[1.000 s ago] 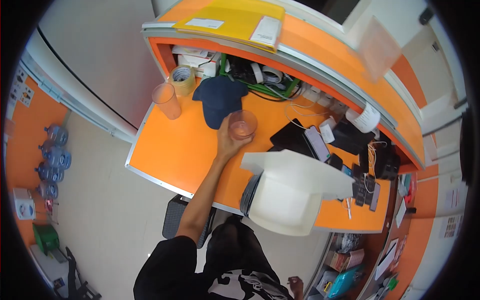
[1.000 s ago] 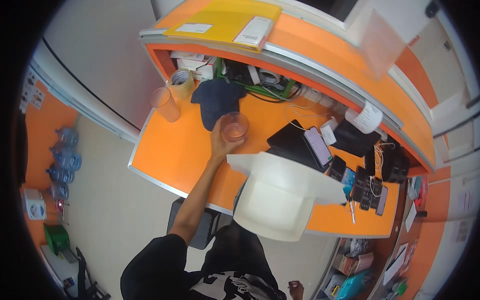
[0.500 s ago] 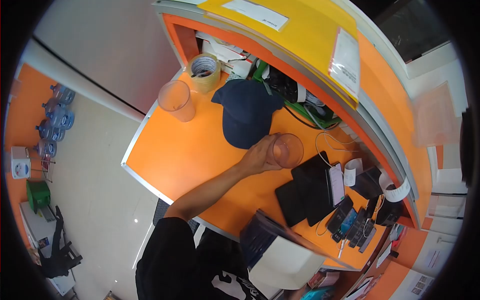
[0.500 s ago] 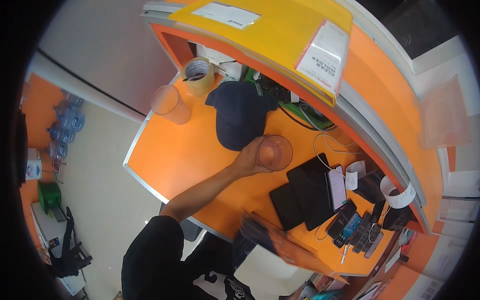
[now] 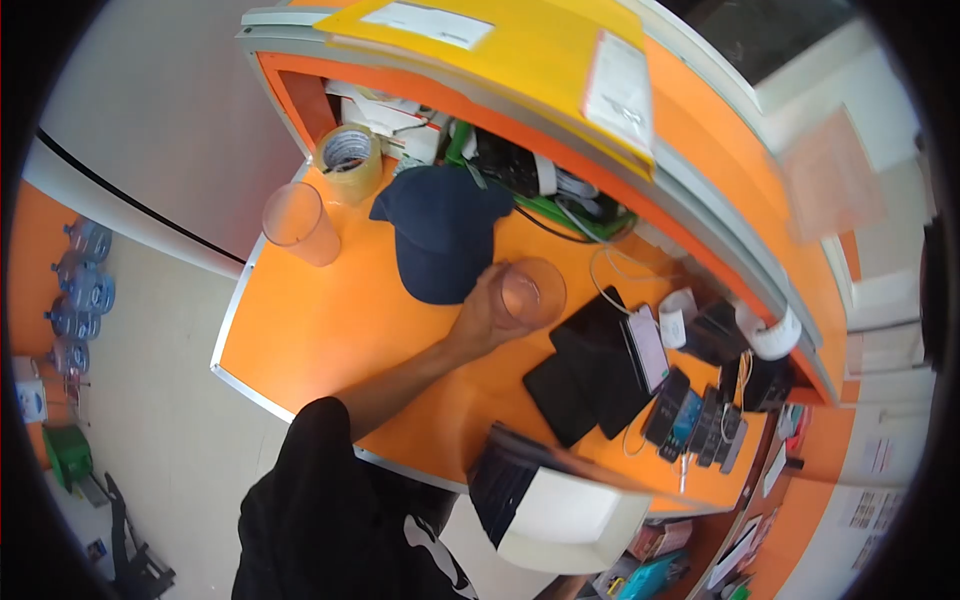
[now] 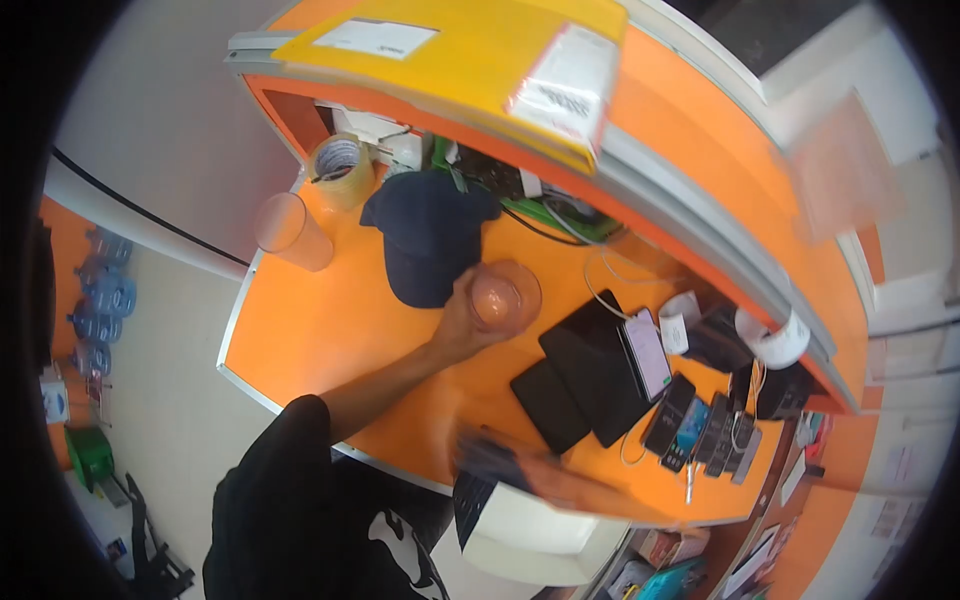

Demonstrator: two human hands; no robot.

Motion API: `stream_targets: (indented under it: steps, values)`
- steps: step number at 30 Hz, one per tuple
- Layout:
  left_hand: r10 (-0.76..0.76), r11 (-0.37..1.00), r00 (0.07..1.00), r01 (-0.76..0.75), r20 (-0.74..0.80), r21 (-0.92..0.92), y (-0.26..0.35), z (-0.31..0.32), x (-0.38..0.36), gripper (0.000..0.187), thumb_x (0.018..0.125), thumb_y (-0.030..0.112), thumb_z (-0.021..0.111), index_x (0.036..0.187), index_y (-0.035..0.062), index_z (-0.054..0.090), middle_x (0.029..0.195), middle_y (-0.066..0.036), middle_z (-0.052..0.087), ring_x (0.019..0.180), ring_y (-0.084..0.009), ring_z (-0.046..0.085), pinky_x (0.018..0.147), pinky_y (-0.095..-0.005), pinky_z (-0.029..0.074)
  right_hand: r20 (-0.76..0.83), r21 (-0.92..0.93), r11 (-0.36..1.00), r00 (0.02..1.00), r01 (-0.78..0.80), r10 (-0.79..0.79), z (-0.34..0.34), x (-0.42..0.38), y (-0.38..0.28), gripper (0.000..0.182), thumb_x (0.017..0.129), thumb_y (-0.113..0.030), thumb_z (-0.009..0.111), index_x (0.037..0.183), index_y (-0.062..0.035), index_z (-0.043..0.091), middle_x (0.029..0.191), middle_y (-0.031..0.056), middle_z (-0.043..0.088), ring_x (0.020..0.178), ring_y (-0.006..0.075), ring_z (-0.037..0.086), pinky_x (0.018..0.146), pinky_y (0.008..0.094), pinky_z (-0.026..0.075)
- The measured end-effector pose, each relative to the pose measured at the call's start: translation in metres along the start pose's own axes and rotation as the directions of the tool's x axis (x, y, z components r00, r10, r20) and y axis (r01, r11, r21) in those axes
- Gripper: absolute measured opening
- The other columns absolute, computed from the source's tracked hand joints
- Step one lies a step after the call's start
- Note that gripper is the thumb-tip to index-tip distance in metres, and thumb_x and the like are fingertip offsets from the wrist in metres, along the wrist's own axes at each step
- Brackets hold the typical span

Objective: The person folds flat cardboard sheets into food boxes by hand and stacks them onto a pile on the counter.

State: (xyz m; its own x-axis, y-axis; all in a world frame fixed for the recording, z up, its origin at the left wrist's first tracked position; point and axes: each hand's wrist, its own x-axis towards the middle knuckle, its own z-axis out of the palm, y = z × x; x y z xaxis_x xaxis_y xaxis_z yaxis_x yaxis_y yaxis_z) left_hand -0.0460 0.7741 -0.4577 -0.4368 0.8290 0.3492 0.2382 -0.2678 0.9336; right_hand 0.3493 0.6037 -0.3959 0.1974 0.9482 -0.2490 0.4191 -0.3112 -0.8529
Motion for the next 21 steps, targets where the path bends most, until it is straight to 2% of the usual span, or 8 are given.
stream_targets:
  steps: [3,6,9,10,12,14,16,21]
  values:
    - [0.121,0.993,0.992,-0.121,-0.036,0.002,-0.003,0.003,0.001,0.112,0.068,0.033,0.095,0.147,-0.001,0.024,0.133,-0.024,0.051,0.125,-0.0309,0.055,0.105,-0.0451,0.046,-0.111,0.054,0.978,0.974,0.204,-0.197,0.015,0.01,0.004,0.046,0.085,-0.025,0.067,0.124,-0.0016,0.059,0.124,0.0186,0.061,0.115,0.0337,0.057,0.1,0.0422,0.045]
    - [0.137,0.988,0.988,-0.132,-0.07,0.08,0.009,0.0,-0.003,0.108,0.069,0.028,0.094,0.147,-0.0019,0.024,0.144,-0.026,0.044,0.134,-0.0346,0.047,0.113,-0.0432,0.038,-0.226,0.101,0.916,0.906,0.388,-0.359,0.028,0.016,0.011,0.042,0.083,-0.021,0.068,0.12,-0.0005,0.063,0.119,0.0186,0.065,0.111,0.0332,0.061,0.097,0.0414,0.047]
    - [0.303,0.938,0.95,-0.285,-0.07,0.198,0.007,-0.007,-0.01,0.098,0.076,0.023,0.089,0.146,-0.0017,0.025,0.146,-0.024,0.04,0.137,-0.0327,0.043,0.116,-0.0404,0.034,-0.278,0.072,0.853,0.832,0.517,-0.481,0.039,0.016,0.021,0.039,0.082,-0.018,0.069,0.115,0.0006,0.066,0.113,0.0185,0.07,0.107,0.0327,0.065,0.095,0.0405,0.05]
    - [0.345,0.926,0.936,-0.326,-0.072,0.19,0.004,-0.007,-0.012,0.097,0.076,0.023,0.089,0.146,-0.0016,0.025,0.146,-0.024,0.039,0.137,-0.0325,0.043,0.116,-0.0404,0.034,-0.262,0.0,0.847,0.817,0.531,-0.513,0.04,0.016,0.025,0.037,0.081,-0.017,0.069,0.114,0.001,0.068,0.112,0.0185,0.072,0.105,0.0325,0.067,0.094,0.0403,0.05]
    - [0.376,0.922,0.923,-0.363,-0.089,0.134,-0.005,-0.007,-0.015,0.095,0.078,0.021,0.087,0.146,-0.0013,0.025,0.146,-0.024,0.039,0.137,-0.0321,0.042,0.116,-0.0403,0.034,-0.178,-0.306,0.792,0.785,0.528,-0.593,0.038,0.006,0.024,0.033,0.085,-0.001,0.058,0.118,0.0014,0.064,0.115,0.0227,0.065,0.109,0.043,0.058,0.096,0.0456,0.047]
    - [0.388,0.921,0.915,-0.383,-0.107,0.065,-0.01,-0.004,-0.017,0.093,0.079,0.02,0.086,0.145,-0.001,0.025,0.146,-0.024,0.039,0.137,-0.0318,0.042,0.116,-0.0402,0.033,-0.27,-0.363,0.747,0.705,0.556,-0.656,0.043,0.0,0.023,0.025,0.088,-0.009,0.064,0.111,0.0008,0.065,0.111,0.0183,0.067,0.108,0.0374,0.06,0.093,0.0428,0.049]
    - [0.398,0.916,0.91,-0.401,-0.119,-0.001,-0.019,-0.003,-0.019,0.09,0.08,0.019,0.085,0.145,-0.0006,0.025,0.146,-0.023,0.039,0.138,-0.0314,0.041,0.117,-0.04,0.033,-0.284,-0.394,0.787,0.752,0.475,-0.595,0.047,0.002,0.033,0.026,0.09,-0.015,0.065,0.111,0.0003,0.067,0.108,0.0162,0.069,0.108,0.0354,0.061,0.091,0.0427,0.05]
    - [0.338,0.898,0.927,-0.37,-0.164,-0.24,-0.021,0.001,0.004,0.085,0.083,0.016,0.082,0.145,0.0001,0.025,0.146,-0.023,0.038,0.138,-0.0304,0.04,0.117,-0.0398,0.032,-0.379,-0.353,0.814,0.725,0.461,-0.575,0.053,0.006,0.036,0.022,0.09,-0.016,0.065,0.101,0.0012,0.071,0.105,0.0182,0.07,0.103,0.0361,0.062,0.089,0.0434,0.05]
